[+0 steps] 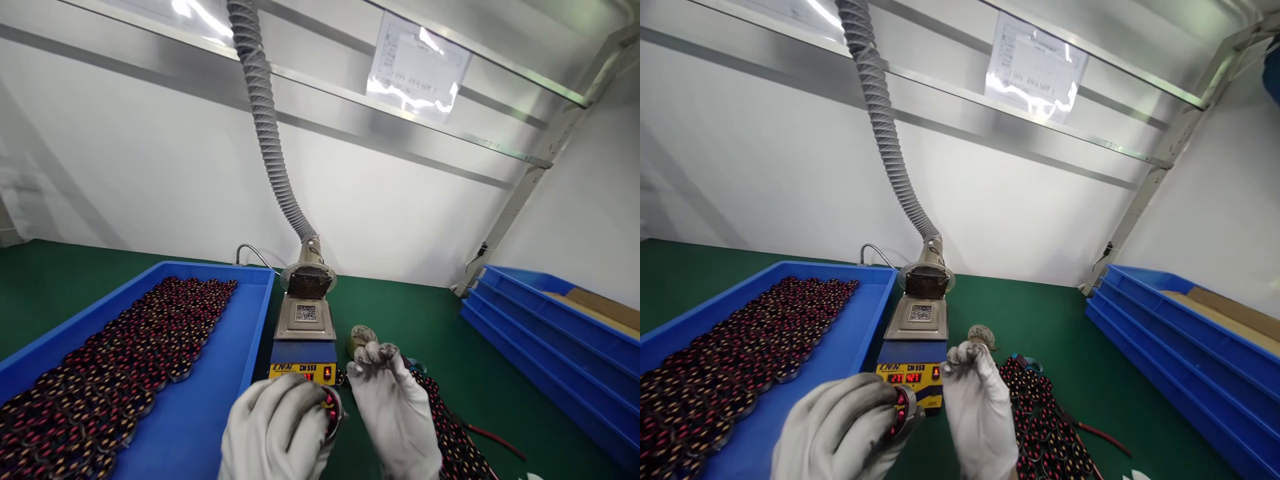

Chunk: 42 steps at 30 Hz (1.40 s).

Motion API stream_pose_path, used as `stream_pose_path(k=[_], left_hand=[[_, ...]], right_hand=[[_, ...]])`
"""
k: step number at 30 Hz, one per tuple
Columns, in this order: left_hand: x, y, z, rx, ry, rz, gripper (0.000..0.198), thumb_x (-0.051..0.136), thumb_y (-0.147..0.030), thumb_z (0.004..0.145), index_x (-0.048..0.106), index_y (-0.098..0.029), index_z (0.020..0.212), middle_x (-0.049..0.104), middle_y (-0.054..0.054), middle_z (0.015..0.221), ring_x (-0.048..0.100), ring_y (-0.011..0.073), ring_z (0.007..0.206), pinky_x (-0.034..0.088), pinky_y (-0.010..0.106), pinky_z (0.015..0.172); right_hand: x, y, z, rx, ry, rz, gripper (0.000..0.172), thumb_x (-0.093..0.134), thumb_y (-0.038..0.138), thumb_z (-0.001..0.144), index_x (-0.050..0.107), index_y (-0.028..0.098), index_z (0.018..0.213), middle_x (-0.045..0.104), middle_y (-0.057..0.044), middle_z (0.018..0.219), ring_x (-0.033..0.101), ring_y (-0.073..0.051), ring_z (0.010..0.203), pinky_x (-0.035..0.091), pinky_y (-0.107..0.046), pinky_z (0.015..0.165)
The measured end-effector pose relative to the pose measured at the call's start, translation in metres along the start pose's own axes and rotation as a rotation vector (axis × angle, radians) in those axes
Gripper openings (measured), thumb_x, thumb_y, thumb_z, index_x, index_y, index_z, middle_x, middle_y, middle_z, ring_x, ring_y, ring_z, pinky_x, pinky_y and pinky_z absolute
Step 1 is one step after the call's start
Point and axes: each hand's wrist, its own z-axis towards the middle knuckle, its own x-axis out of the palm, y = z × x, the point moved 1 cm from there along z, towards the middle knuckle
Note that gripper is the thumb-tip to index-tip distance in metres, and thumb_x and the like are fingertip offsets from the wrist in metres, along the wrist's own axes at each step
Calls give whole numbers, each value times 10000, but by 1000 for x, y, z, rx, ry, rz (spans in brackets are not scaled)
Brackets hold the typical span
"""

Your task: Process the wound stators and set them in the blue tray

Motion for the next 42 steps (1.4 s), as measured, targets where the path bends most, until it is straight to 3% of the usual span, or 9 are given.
stream_pose_path(k=[7,19,22,25,30,32,36,39,42], left_hand=[[3,5,-3,-189,30,-154,228,484,-47,720,517,-152,920,588,75,957,531,209,901,414,346,775],[4,16,-3,-431,289,-634,390,593,-127,801,471,-314,1121,589,-13,1027,529,196,922,440,327,784],[6,21,-5,-378,229,-709,262,518,-343,887,483,-299,1143,606,11,1023,545,202,913,446,337,780],[6,23,-5,-362,108,-739,154,495,-299,901,560,-279,1039,651,-6,947,574,175,881,443,287,808],[-2,27,-4,-777,-79,-854,153,524,-171,839,622,-285,813,647,-59,798,606,128,776,478,181,716],[-5,28,-3,-889,-26,-867,128,544,-228,834,640,-304,870,655,-46,882,609,147,839,485,201,749],[0,22,-3,-750,353,-808,542,751,-173,604,581,-323,1096,595,13,1123,537,252,1033,445,350,901],[5,16,-3,-594,300,-790,513,722,-143,666,553,-331,1113,601,9,1095,540,226,1012,444,345,892],[5,14,-1,-501,235,-858,348,657,-422,777,563,-333,1100,618,10,1075,567,200,976,454,296,869]], right_hand=[[10,-29,-7,257,290,-328,397,795,290,571,674,171,930,677,-63,840,621,-186,783,459,-320,808],[-25,-23,26,480,329,-332,116,735,289,641,674,207,698,699,7,662,664,-172,757,505,-343,787],[-28,-25,28,505,321,-322,130,741,286,630,672,215,715,714,12,712,665,-164,789,505,-335,801],[-26,-32,22,526,290,-262,179,758,284,606,672,219,749,716,10,745,667,-158,780,507,-323,803],[-14,-35,-2,511,266,-204,361,756,350,602,654,212,919,711,-42,869,666,-202,804,518,-391,782],[-10,-33,-10,482,247,-183,406,751,341,619,639,200,983,693,-75,972,660,-211,845,508,-393,807],[-8,-32,-7,392,231,-228,360,760,291,623,648,197,952,698,-62,926,646,-216,870,503,-369,808],[-14,-38,7,381,252,-277,285,760,296,631,649,193,873,692,-37,829,639,-217,845,513,-368,762],[-19,-41,17,390,244,-276,209,620,340,789,618,151,877,665,-31,847,633,-167,772,521,-349,702]])
